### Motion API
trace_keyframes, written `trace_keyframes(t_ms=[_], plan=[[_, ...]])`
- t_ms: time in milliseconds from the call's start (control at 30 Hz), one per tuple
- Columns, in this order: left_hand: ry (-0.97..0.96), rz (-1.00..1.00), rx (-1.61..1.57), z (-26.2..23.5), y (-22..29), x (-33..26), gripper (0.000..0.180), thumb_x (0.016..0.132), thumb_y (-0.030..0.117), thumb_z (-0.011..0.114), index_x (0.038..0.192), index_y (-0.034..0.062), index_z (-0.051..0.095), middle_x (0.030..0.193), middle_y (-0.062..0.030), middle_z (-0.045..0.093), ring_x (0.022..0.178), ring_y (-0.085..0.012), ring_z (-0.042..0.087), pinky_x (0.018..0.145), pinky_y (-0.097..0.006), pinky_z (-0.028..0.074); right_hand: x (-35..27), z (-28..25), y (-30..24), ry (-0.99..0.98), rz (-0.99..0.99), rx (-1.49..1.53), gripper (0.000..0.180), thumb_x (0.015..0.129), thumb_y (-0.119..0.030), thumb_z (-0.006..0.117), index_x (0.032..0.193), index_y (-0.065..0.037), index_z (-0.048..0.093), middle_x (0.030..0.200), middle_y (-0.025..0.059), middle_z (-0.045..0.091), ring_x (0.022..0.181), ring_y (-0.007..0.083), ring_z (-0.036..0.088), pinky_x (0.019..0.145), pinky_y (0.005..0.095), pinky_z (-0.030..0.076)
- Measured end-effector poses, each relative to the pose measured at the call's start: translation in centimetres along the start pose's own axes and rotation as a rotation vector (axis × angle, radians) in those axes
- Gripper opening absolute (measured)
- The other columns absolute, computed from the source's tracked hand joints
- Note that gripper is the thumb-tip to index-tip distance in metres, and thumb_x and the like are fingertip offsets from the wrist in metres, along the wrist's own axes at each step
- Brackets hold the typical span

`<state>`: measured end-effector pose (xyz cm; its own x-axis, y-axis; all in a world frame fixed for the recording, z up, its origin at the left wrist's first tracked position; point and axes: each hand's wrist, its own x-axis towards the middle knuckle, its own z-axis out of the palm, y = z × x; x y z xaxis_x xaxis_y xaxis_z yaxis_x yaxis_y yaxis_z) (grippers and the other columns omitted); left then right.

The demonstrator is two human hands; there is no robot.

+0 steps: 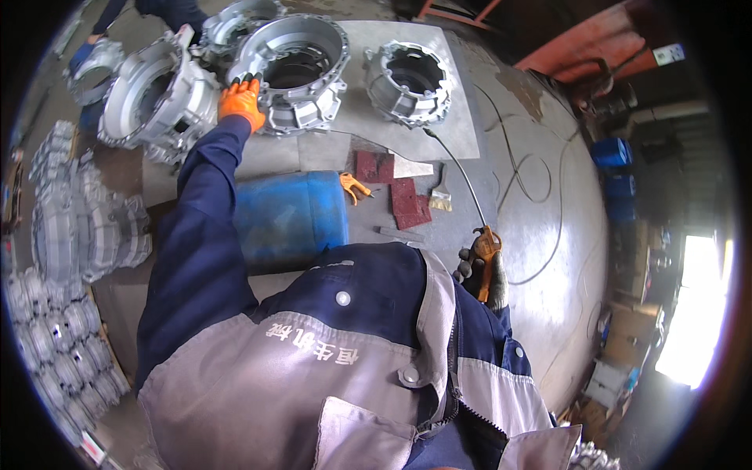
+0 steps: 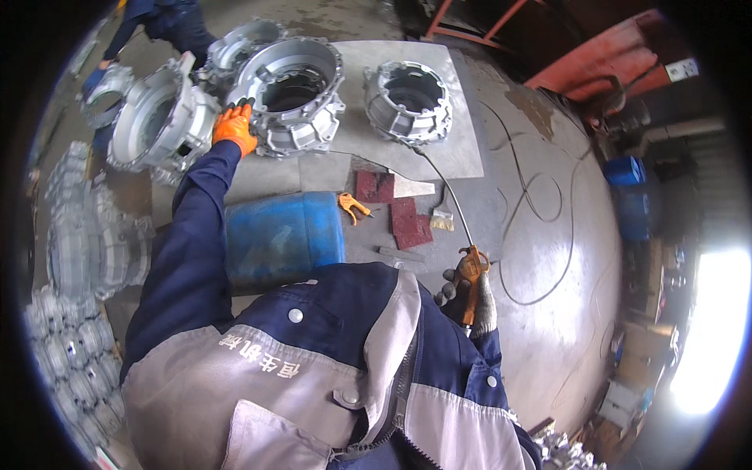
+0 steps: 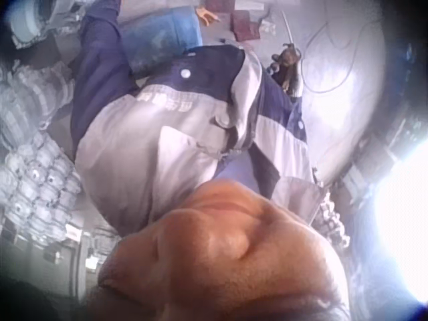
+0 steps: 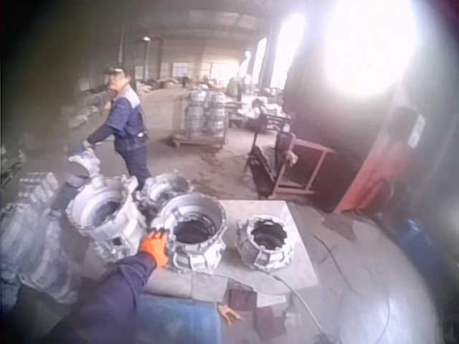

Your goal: The person repeatedly picks up metal housings, sprays their inner surfaces with a handheld spray gun, and places them back on the table. The person also moves a blue container and stacks finished parts on a nearby pile.

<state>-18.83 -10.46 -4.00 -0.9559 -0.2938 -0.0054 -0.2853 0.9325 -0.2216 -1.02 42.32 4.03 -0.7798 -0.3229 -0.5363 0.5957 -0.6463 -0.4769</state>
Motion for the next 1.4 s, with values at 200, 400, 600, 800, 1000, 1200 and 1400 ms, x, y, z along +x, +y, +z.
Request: trace_keyframes(t_ms=[200,400,600,800,1000,1200,1400], plan=[[-0.143,0.25,0.112,4.8,-0.3,6.2,0.05,0.08,0.025,0.054,0.129,0.0193,0.044,0.129,-0.0066,0.049,0.125,-0.0271,0.041,0.103,-0.041,0.029,-3.0,2.8,2.3,0.214,-0.126,0.021,0.059,0.087,-0.053,0.048,0.116,-0.002,0.047,0.091,0.0125,0.056,0.073,0.0256,0.053,0.071,0.039,0.045],[-0.093,0.264,-0.001,6.3,0.1,7.6,0.014,0.077,0.022,0.059,0.09,0.0172,0.062,0.097,-0.0058,0.064,0.109,-0.0245,0.053,0.089,-0.04,0.038,-4.4,3.0,4.1,0.219,-0.166,0.077,0.05,0.088,-0.046,0.053,0.116,-0.005,0.046,0.103,0.0152,0.055,0.072,0.0209,0.053,0.067,0.0351,0.048],[-0.256,0.369,-0.099,5.0,0.6,3.9,0.016,0.069,0.021,0.066,0.085,0.0169,0.067,0.086,-0.0079,0.067,0.088,-0.0272,0.063,0.075,-0.038,0.047,-2.7,4.0,4.4,0.252,-0.134,0.037,0.05,0.089,-0.049,0.048,0.119,-0.009,0.046,0.102,0.0135,0.057,0.071,0.0224,0.054,0.066,0.0391,0.047],[-0.107,0.479,-0.223,3.8,-1.3,-5.8,0.017,0.069,0.02,0.064,0.084,0.0131,0.067,0.085,-0.0116,0.066,0.082,-0.0312,0.062,0.073,-0.044,0.048,-0.3,4.5,3.7,0.156,-0.022,-0.026,0.056,0.088,-0.05,0.05,0.116,-0.002,0.047,0.093,0.0133,0.057,0.074,0.0241,0.055,0.07,0.0388,0.046],[-0.014,0.398,-0.411,4.0,-0.6,-17.5,0.013,0.067,0.022,0.06,0.071,0.01,0.062,0.075,-0.015,0.061,0.075,-0.0348,0.058,0.066,-0.047,0.045,3.6,2.1,1.4,-0.142,0.157,-0.103,0.064,0.086,-0.053,0.051,0.118,0.003,0.046,0.086,0.0143,0.058,0.077,0.0289,0.056,0.074,0.039,0.046],[-0.019,0.26,-0.392,3.5,4.6,-24.1,0.013,0.067,0.023,0.064,0.074,0.0131,0.063,0.074,-0.011,0.063,0.075,-0.032,0.06,0.066,-0.044,0.046,7.7,-0.4,-1.0,-0.396,0.167,-0.113,0.059,0.089,-0.042,0.052,0.132,-0.004,0.038,0.108,0.0142,0.057,0.091,0.0267,0.058,0.082,0.0382,0.047],[-0.065,0.107,-0.328,2.8,9.3,-25.1,0.017,0.066,0.025,0.068,0.078,0.015,0.065,0.074,-0.0088,0.063,0.076,-0.0305,0.061,0.066,-0.044,0.048,8.5,0.6,-3.3,-0.537,0.25,-0.143,0.06,0.088,-0.045,0.052,0.131,-0.006,0.037,0.108,0.0164,0.055,0.086,0.0287,0.058,0.076,0.0416,0.048]])
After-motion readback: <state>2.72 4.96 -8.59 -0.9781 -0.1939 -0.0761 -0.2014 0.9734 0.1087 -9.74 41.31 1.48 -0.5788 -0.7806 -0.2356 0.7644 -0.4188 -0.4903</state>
